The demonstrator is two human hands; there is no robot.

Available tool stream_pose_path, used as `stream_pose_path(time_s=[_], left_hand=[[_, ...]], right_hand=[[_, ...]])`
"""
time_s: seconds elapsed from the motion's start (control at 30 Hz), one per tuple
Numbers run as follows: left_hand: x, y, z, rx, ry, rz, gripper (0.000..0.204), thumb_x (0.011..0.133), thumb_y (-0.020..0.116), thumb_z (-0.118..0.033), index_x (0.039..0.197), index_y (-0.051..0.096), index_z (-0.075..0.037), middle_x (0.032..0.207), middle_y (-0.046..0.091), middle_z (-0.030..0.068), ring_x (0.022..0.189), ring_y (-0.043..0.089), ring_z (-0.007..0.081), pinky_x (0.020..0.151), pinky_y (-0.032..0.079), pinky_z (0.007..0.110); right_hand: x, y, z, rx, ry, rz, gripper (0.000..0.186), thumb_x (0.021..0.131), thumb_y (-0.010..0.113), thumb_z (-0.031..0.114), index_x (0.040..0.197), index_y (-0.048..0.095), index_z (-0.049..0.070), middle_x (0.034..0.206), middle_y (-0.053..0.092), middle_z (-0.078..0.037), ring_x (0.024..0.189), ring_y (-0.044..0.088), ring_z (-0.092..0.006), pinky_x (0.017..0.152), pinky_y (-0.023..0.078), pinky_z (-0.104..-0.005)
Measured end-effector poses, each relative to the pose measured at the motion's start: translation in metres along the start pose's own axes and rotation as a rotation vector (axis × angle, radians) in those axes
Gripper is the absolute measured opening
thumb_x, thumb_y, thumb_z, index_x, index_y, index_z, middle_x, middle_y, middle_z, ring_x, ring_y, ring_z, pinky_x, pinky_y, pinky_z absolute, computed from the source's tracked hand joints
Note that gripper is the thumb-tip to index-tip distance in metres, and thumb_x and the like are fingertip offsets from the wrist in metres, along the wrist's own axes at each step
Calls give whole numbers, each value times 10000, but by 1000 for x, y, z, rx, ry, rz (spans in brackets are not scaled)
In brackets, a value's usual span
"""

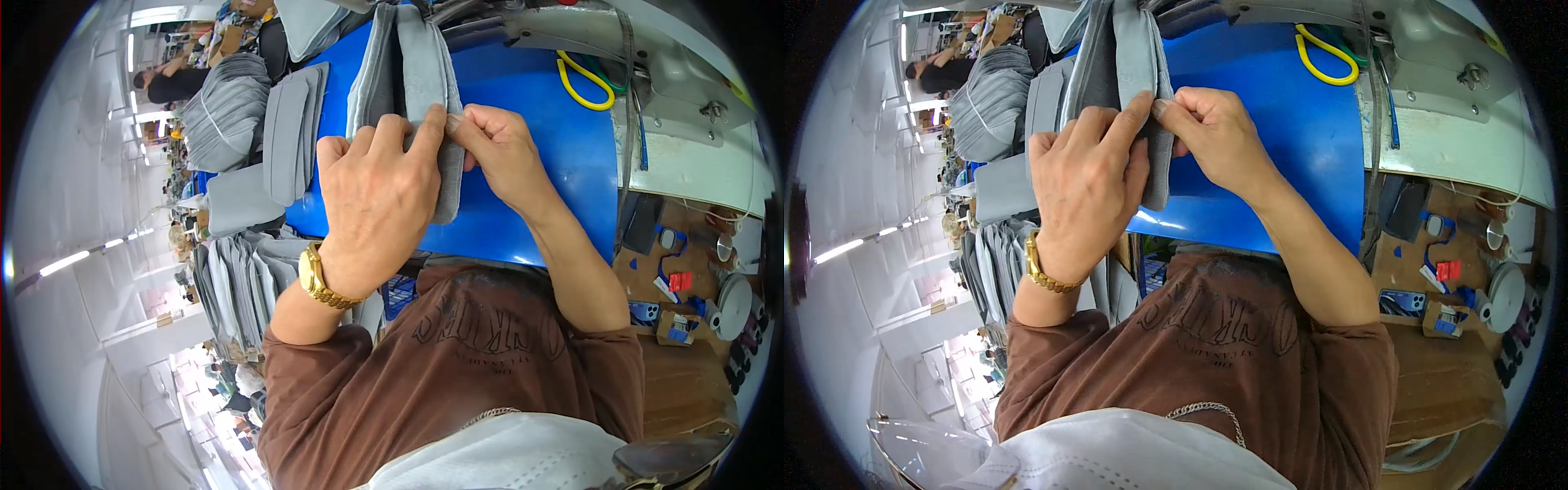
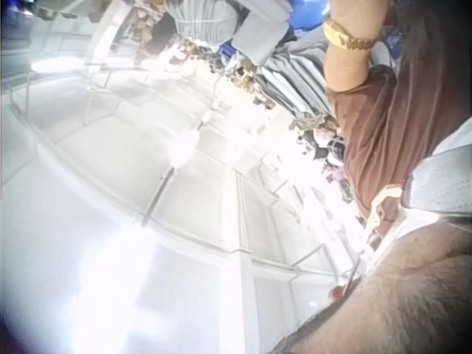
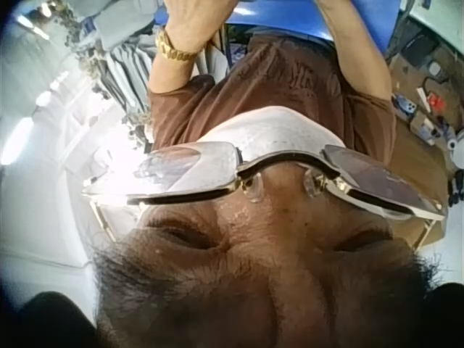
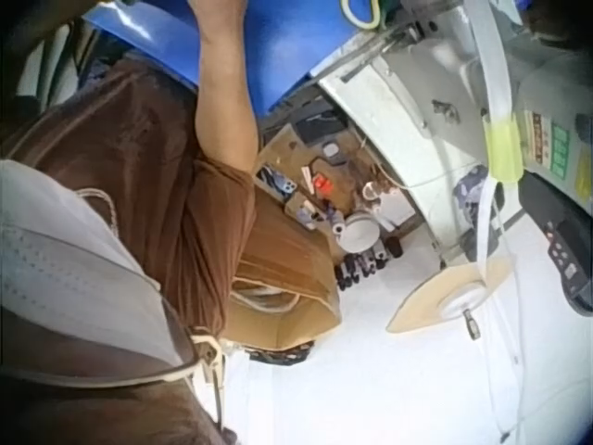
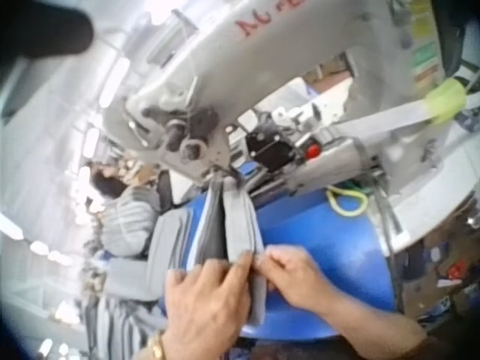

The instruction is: Sewing together fabric components using an industrial sewing machine to create bags.

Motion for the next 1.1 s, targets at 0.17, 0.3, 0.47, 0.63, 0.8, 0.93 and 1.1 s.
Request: stream_pose_path(time_s=[0.17, 0.3, 0.47, 0.63, 0.8, 0.93, 1.1], left_hand=[[-5, -14, 6, 65, 75, 116, 414, 819, 594, -105, 1231, 630, -101, 854, 555, 19, 723, 573, 171, 676, 353, 353], [-6, -15, 15, 142, 89, 53, 355, 805, 580, -88, 1155, 635, -53, 803, 556, 9, 739, 579, 173, 714, 373, 367], [-9, -6, 14, 112, 25, -70, 284, 792, 599, -79, 1072, 646, -72, 793, 555, 14, 734, 571, 180, 727, 365, 377], [-7, -5, 18, 65, 31, -92, 245, 775, 633, -69, 1017, 652, -102, 783, 551, 10, 702, 551, 180, 712, 349, 372], [-4, 0, 7, -213, -19, -90, 262, 782, 638, -66, 1039, 667, -103, 769, 534, 10, 673, 538, 169, 679, 315, 355], [1, 1, 6, -214, 2, -153, 305, 780, 643, -70, 1083, 670, -97, 763, 521, 7, 654, 527, 165, 669, 302, 349], [18, 6, 17, -205, 21, -142, 288, 782, 647, -77, 1068, 680, -93, 757, 531, 12, 658, 532, 173, 664, 307, 352]], right_hand=[[0, -3, 5, -66, 40, -43, 310, 967, 619, 231, 742, 614, 18, 632, 575, -1, 581, 552, -59, 536, 457, -232], [-3, -2, 13, -177, 20, -36, 316, 962, 623, 233, 726, 604, 24, 624, 559, 2, 583, 546, -61, 536, 464, -235], [-5, 1, 10, -139, 42, -67, 319, 961, 622, 229, 719, 593, 23, 623, 540, 3, 593, 537, -63, 546, 471, -240], [-5, 6, 8, -66, 24, -22, 301, 972, 606, 228, 741, 598, 34, 639, 555, 6, 598, 537, -60, 556, 451, -229], [-9, -1, 6, 42, 35, -79, 288, 977, 600, 228, 758, 600, 41, 654, 570, 6, 599, 539, -56, 549, 428, -225], [-5, -2, 7, 6, 31, -68, 280, 976, 593, 219, 765, 598, 35, 664, 572, 10, 608, 544, -60, 549, 428, -225], [12, -7, 13, -48, 16, -93, 283, 977, 584, 215, 762, 593, 32, 661, 565, 12, 609, 543, -60, 552, 433, -225]])
Point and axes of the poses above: each hand's wrist, its own x-axis towards the middle knuckle, its own y-axis out of the palm, z = x × y, the point moved 7 cm from there along x, towards the middle knuckle
